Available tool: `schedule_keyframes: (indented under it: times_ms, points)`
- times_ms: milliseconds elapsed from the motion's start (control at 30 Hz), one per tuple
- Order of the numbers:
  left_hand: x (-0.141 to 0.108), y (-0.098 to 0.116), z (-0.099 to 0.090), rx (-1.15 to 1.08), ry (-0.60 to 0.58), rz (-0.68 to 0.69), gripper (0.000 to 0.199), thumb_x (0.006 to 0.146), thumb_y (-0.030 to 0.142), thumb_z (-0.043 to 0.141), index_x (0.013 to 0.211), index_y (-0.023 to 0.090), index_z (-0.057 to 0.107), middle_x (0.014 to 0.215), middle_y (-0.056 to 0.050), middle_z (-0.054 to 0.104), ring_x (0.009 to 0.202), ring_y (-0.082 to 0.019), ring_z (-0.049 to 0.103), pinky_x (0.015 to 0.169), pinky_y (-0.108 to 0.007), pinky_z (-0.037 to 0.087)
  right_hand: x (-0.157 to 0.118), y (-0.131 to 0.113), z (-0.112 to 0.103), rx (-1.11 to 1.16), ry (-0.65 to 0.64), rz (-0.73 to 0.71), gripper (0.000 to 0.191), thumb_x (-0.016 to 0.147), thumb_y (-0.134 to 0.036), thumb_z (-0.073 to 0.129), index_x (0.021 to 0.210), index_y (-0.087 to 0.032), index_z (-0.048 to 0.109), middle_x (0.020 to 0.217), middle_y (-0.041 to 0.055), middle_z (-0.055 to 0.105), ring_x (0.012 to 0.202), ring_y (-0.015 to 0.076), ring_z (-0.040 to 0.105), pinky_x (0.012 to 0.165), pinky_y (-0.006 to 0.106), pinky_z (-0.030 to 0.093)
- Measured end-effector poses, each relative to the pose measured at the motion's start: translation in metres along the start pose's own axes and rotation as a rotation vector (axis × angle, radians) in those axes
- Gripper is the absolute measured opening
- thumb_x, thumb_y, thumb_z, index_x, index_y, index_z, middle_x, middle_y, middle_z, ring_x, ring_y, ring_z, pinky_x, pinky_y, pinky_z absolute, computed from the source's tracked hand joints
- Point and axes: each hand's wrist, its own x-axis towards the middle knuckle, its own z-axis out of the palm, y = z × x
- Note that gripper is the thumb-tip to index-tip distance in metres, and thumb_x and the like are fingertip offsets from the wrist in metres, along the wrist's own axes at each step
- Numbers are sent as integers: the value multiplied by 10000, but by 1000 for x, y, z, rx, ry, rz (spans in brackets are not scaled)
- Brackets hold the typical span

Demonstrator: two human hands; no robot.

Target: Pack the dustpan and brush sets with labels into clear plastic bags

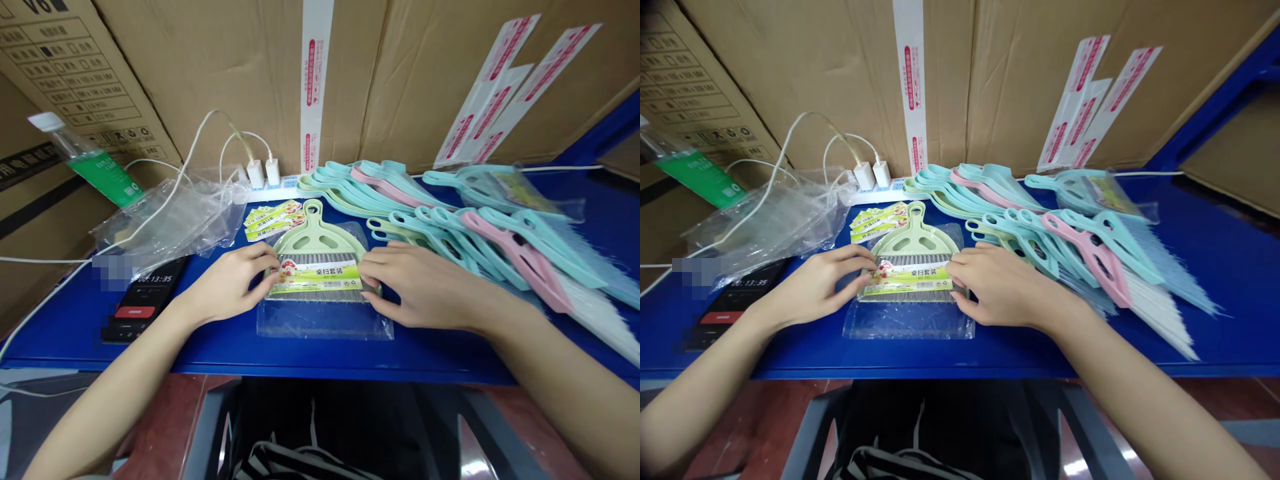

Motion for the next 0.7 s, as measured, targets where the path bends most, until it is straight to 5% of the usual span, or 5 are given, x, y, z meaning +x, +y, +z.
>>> schedule_keyframes:
  times_ms: [167,333,700]
  points:
    - [0,4,1,3,-6,101,298,885,430,652,1058,193,706,1054,-79,683,1039,-248,600,949,-416,515,1,-6,3,-76,47,-41,127,807,-142,454,730,-225,511,694,38,609,651,187,523,667,333,389]
    - [-2,6,5,-8,1,218,250,987,216,456,1003,199,705,947,-43,694,858,-163,657,802,-301,546,0,-11,3,-59,52,-55,156,766,-96,451,700,-229,497,665,25,580,614,175,480,657,318,377]
    - [-2,12,9,51,10,226,220,980,192,408,987,178,627,916,-46,685,816,-166,641,742,-304,534,-2,-8,0,-38,43,-37,160,728,-79,449,699,-232,489,682,35,579,664,196,509,661,331,384]
